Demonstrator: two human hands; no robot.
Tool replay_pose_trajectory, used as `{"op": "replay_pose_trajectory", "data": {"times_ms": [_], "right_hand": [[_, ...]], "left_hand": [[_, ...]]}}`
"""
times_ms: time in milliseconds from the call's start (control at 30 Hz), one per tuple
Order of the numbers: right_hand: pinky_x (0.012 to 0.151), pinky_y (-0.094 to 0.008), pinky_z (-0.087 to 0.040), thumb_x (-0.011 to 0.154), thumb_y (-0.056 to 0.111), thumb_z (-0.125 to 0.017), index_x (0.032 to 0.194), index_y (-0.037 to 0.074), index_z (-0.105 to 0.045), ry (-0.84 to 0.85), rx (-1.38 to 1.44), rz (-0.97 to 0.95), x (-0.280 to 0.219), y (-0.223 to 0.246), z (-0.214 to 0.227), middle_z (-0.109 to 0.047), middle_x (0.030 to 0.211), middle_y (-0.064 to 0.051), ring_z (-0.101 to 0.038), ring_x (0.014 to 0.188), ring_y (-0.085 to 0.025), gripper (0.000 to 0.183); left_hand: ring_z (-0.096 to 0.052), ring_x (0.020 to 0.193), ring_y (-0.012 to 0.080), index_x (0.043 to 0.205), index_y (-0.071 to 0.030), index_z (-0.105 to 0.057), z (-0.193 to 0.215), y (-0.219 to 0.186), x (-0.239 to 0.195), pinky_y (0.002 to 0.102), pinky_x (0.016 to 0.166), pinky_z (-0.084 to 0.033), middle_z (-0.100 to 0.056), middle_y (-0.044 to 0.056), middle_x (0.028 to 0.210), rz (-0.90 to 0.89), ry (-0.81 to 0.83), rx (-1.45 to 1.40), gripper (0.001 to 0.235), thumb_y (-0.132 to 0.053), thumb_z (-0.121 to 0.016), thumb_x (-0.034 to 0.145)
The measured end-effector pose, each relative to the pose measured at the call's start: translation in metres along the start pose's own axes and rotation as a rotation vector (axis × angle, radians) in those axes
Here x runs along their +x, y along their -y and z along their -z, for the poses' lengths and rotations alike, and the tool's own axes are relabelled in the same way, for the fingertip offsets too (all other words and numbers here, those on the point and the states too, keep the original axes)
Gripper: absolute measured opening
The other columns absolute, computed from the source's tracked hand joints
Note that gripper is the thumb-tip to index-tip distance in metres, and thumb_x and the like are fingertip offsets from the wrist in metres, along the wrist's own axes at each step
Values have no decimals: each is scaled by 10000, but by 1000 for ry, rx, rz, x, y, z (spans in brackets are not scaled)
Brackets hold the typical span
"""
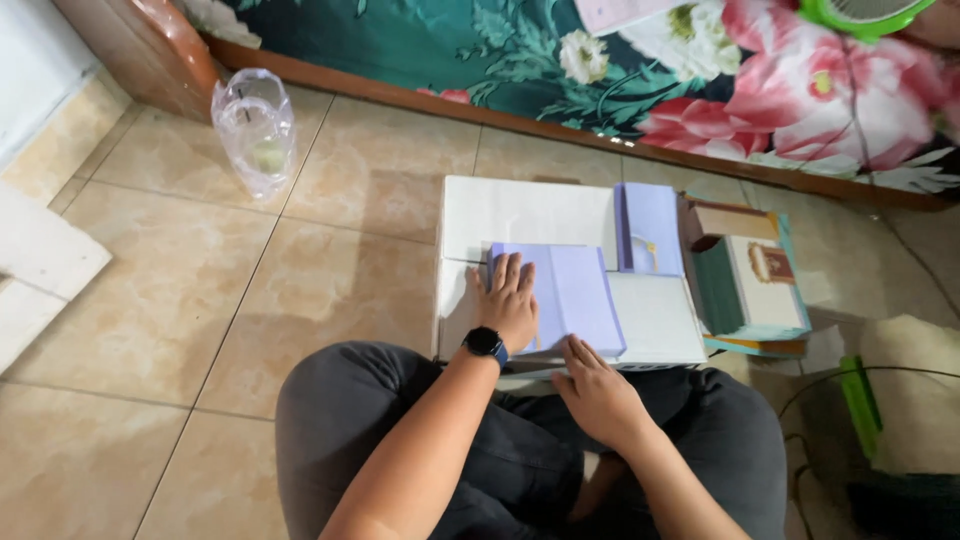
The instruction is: Folding purple paper sheets into envelopes and stacking them on a white box.
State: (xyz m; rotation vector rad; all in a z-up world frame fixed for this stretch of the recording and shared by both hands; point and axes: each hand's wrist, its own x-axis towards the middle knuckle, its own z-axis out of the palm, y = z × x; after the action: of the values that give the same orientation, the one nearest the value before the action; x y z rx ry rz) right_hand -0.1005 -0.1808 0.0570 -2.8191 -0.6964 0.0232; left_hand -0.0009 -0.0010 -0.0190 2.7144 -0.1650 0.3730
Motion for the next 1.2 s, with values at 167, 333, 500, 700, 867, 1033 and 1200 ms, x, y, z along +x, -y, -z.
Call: {"op": "replay_pose_trajectory", "data": {"times_ms": [167, 333, 500, 700, 867, 1033, 1200], "right_hand": [[953, -413, -572, 1025, 505, -491, 1506, 73, -480, 185, 178, -392, 48, -16, 4, -721, 1219, -112, -692, 1164, -270, 648], [890, -414, -586, 949, 682, -511, 1501, 140, -498, 267, 275, -551, 75, -38, -17, -762, 1138, -59, -721, 1111, -235, 774], [851, -522, -552, 960, 487, -604, 1320, 34, -644, 185, 447, -510, 78, -40, -16, -766, 1054, -187, -711, 1054, -411, 580], [673, -462, -512, 1043, 243, -478, 1055, 40, -713, -149, 445, -498, 72, -53, 16, -692, 705, -166, -665, 718, -342, 311], [681, -485, -542, 1013, 175, -573, 1032, 28, -716, -460, 278, -546, 124, -188, 29, -702, 717, -159, -702, 723, -353, 206], [775, -577, -584, 1003, 302, -554, 1215, 23, -705, -243, 141, -798, 171, -288, -11, -731, 971, -229, -717, 990, -423, 382], [755, -521, -573, 1031, 541, -552, 1242, 67, -405, -281, -288, -763, 154, -262, -8, -756, 953, -196, -762, 878, -373, 540]], "left_hand": [[-164, 1567, 334, 1529, -159, -449, 8, -2, 4, 723, 1186, 10, -297, 134, 1661, 45, 160, 35, 565, -254, -437, 972], [-215, 1550, 379, 1476, -147, -508, 4, 3, 4, 738, 1176, 1, -354, 167, 1630, 19, 86, 25, 537, -251, -478, 950], [-171, 1558, 399, 1504, -121, -462, 16, -3, 2, 725, 1175, 49, -314, 186, 1642, -18, 97, -27, 551, -266, -433, 973], [-206, 1544, 429, 1517, -82, -423, 37, -10, 7, 721, 1192, -80, -296, 206, 1639, -149, -52, -53, 598, -191, -534, 940], [-312, 1509, 398, 1381, -108, -580, 43, -33, -4, 682, 1199, -162, -426, 153, 1562, -259, 91, -86, 435, -212, -471, 973], [-227, 1535, 394, 1470, -210, -495, 45, -35, -5, 723, 1184, -97, -367, 108, 1607, -182, 336, -70, 502, -402, -368, 1024], [-335, 1512, 318, 1447, -172, -555, 36, -27, 1, 653, 1183, -199, -438, 110, 1592, -153, 307, -96, 591, -484, -522, 946]]}}
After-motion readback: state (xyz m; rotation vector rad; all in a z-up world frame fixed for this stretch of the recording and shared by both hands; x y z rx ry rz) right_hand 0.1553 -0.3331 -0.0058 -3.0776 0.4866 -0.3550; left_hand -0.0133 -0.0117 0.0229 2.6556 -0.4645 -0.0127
